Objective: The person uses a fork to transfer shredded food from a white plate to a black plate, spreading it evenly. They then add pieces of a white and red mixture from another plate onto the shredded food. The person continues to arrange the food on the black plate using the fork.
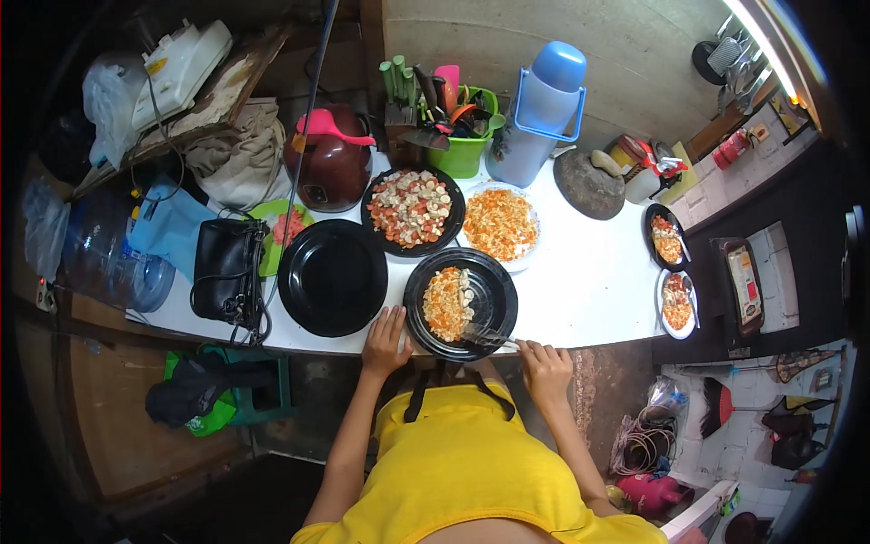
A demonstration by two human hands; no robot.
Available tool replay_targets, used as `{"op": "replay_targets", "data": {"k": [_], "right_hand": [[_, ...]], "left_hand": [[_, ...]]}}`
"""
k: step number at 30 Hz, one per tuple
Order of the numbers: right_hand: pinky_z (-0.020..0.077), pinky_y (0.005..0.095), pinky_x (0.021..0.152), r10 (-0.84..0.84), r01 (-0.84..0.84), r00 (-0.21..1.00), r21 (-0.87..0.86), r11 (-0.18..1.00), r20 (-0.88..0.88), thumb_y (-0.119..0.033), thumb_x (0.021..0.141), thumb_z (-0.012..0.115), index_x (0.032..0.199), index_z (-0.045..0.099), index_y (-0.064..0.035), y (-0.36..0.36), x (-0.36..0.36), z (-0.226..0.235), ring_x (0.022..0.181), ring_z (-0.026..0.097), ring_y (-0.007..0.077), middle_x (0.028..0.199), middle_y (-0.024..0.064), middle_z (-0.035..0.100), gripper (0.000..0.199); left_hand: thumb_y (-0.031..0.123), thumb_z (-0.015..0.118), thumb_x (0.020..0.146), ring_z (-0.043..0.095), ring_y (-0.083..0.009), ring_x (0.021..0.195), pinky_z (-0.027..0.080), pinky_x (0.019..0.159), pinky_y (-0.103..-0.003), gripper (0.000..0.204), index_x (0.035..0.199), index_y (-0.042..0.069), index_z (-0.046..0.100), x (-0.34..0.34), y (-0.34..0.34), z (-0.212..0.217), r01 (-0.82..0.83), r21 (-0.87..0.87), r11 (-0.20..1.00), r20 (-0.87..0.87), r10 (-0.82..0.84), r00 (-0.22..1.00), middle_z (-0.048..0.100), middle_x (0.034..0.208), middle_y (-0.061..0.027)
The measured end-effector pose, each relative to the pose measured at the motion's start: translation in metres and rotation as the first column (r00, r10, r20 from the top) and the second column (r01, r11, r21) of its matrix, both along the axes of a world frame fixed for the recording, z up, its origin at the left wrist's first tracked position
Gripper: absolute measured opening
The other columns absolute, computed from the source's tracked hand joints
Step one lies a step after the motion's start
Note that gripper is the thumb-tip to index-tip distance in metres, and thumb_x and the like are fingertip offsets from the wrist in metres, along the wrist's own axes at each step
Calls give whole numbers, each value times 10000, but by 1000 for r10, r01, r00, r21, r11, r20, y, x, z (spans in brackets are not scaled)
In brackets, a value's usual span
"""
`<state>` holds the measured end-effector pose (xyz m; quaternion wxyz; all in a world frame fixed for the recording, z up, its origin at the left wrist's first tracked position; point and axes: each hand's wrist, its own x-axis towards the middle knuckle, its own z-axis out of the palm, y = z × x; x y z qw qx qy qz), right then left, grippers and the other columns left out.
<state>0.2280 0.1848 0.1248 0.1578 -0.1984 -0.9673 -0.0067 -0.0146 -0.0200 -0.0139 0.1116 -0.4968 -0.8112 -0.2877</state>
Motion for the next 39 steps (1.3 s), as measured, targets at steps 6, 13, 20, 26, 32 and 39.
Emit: {"op": "replay_targets", "data": {"k": [6,13,20,26,32,39], "right_hand": [[427,352,688,-15,14,1000,-89,996,-9,-91,778,688,1010,701,-115,-1,1,21,736,607,188,893,28,676,234],[418,356,691,-54,54,994,-4,999,91,-101,774,665,964,710,-120,21,-2,26,762,605,189,857,12,663,196],[430,382,803,116,-133,985,137,982,125,-125,785,581,965,707,-105,40,-16,24,813,576,167,889,1,622,221],[426,371,805,164,-187,976,164,969,145,-126,779,584,953,706,-89,39,-21,19,801,564,166,871,13,609,217],[426,378,817,138,-158,981,151,976,134,-118,784,579,961,706,-93,36,-18,16,815,570,172,885,16,612,219],[428,402,864,118,-139,986,185,973,121,-127,792,580,959,700,-94,48,-21,19,831,577,175,880,20,610,208]], "left_hand": [[240,539,818,512,-385,1228,424,1002,-457,578,1345,7,494,3,1,-1,-17,-10,1000,1,18,1000,554,1310,-198],[232,527,824,496,-361,1256,410,1011,-449,578,1356,10,482,5,0,-6,-39,-21,999,-10,38,999,542,1334,-174],[166,546,801,491,-355,1260,402,1019,-450,580,1358,17,482,4,0,-5,-30,-8,1000,21,30,999,545,1331,-166],[117,559,789,487,-357,1258,397,1023,-455,586,1361,19,477,4,1,0,-29,10,1000,44,29,999,544,1330,-163],[113,561,787,486,-368,1251,396,1023,-462,592,1364,16,466,4,1,-2,-25,15,1000,48,24,999,539,1328,-169],[156,565,798,496,-379,1239,406,1012,-470,592,1367,21,468,4,1,-5,-28,4,1000,33,28,999,541,1320,-192]]}}
